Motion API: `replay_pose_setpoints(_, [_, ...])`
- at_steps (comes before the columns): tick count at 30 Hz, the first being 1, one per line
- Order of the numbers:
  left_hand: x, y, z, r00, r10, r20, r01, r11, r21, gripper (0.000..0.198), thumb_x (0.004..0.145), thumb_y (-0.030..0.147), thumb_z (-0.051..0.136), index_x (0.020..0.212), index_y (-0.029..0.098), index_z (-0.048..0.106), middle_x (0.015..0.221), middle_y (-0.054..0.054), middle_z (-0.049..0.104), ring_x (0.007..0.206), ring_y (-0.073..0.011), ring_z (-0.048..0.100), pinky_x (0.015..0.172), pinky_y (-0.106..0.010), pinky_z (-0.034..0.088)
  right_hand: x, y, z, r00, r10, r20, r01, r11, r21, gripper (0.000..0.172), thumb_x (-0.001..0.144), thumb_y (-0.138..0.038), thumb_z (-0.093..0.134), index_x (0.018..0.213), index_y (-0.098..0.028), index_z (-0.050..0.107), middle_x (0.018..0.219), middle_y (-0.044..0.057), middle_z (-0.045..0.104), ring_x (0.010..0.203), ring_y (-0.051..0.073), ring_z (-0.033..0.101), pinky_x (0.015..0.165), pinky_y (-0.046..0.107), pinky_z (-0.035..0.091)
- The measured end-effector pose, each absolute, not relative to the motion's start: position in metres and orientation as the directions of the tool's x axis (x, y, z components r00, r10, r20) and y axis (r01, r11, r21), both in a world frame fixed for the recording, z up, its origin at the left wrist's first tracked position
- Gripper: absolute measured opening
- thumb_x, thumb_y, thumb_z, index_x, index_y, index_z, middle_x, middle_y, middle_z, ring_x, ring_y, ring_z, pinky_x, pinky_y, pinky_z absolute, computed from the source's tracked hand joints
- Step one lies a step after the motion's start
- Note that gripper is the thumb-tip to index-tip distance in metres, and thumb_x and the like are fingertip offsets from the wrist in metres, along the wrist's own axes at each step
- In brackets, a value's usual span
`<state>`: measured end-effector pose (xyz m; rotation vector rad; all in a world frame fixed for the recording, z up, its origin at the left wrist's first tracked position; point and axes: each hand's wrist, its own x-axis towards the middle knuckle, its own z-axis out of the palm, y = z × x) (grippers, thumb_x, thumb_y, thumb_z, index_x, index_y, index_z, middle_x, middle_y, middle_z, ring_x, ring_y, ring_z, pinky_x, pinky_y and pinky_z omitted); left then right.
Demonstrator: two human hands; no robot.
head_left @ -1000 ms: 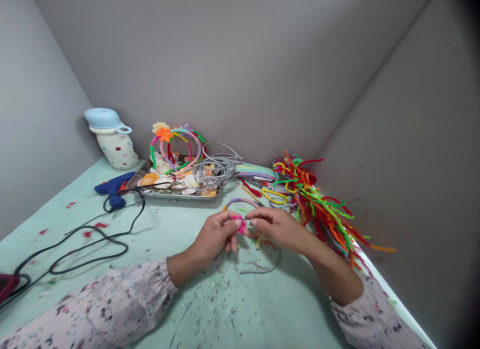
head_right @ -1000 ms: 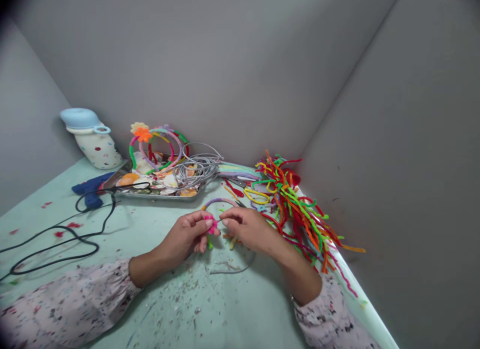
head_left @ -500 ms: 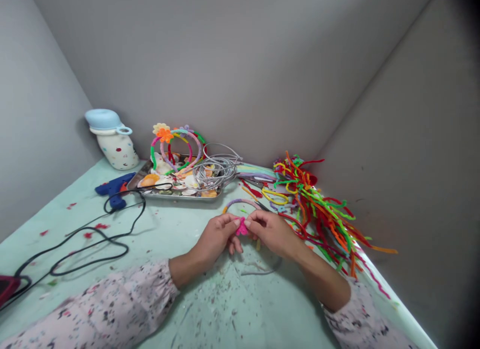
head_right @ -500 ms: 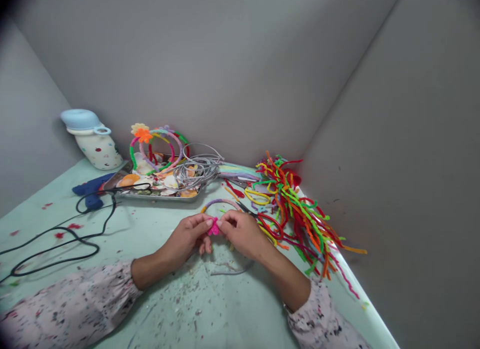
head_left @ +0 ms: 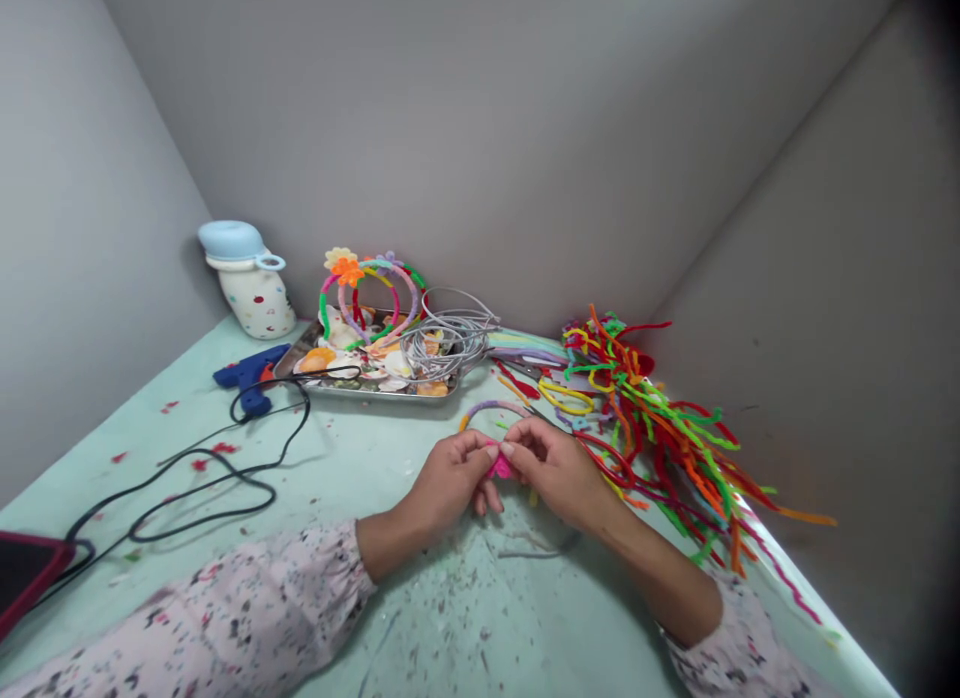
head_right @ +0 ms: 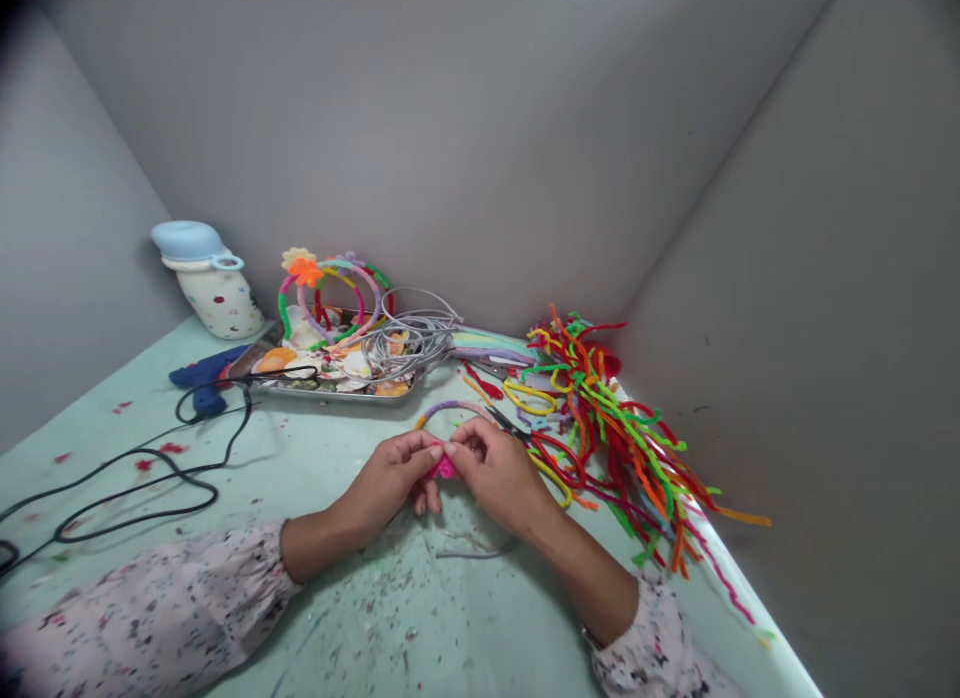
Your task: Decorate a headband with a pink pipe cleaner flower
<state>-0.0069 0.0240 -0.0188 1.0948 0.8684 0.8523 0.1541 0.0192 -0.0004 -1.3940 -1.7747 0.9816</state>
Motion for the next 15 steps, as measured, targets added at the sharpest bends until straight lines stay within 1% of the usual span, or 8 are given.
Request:
replay_pose_setpoints(5, [-0.008, 0.024, -0.021, 0.445, 0.888, -0.115, -0.107, 0.180, 0.978, 0.027, 0.079, 0.041, 0.061, 0.083, 0.015, 0.057, 0.047, 0.001, 0.061, 0.036, -0.0082, 0.049, 0.040, -0.017, 0.036, 0.151, 0.017, 0.005, -0.176, 0.984, 0.025, 0.434, 0.100, -0.895, 0.017, 0.086, -0.034, 0.053, 0.081, -0.018, 0.058, 0.063, -0.003, 0.056, 0.057, 0.012, 0.049, 0.053, 0.023, 0.038])
replay_pose_setpoints(11, [-0.008, 0.026, -0.029, 0.441, 0.888, -0.129, -0.109, 0.196, 0.975, 0.024, 0.079, 0.039, 0.061, 0.081, 0.015, 0.056, 0.046, 0.001, 0.060, 0.033, -0.0082, 0.047, 0.037, -0.018, 0.034, 0.150, 0.014, 0.003, -0.211, 0.973, 0.097, 0.505, 0.194, -0.841, 0.017, 0.087, -0.032, 0.051, 0.078, -0.019, 0.058, 0.063, -0.003, 0.056, 0.056, 0.012, 0.048, 0.053, 0.023, 0.037])
replay_pose_setpoints(15, [-0.008, 0.026, -0.029, 0.455, 0.883, -0.119, -0.115, 0.190, 0.975, 0.023, 0.080, 0.038, 0.060, 0.078, 0.016, 0.054, 0.045, 0.001, 0.059, 0.033, -0.0081, 0.047, 0.037, -0.017, 0.033, 0.149, 0.014, 0.003, -0.234, 0.967, 0.100, 0.505, 0.208, -0.837, 0.018, 0.088, -0.032, 0.050, 0.078, -0.019, 0.058, 0.063, -0.003, 0.056, 0.057, 0.012, 0.048, 0.054, 0.023, 0.037])
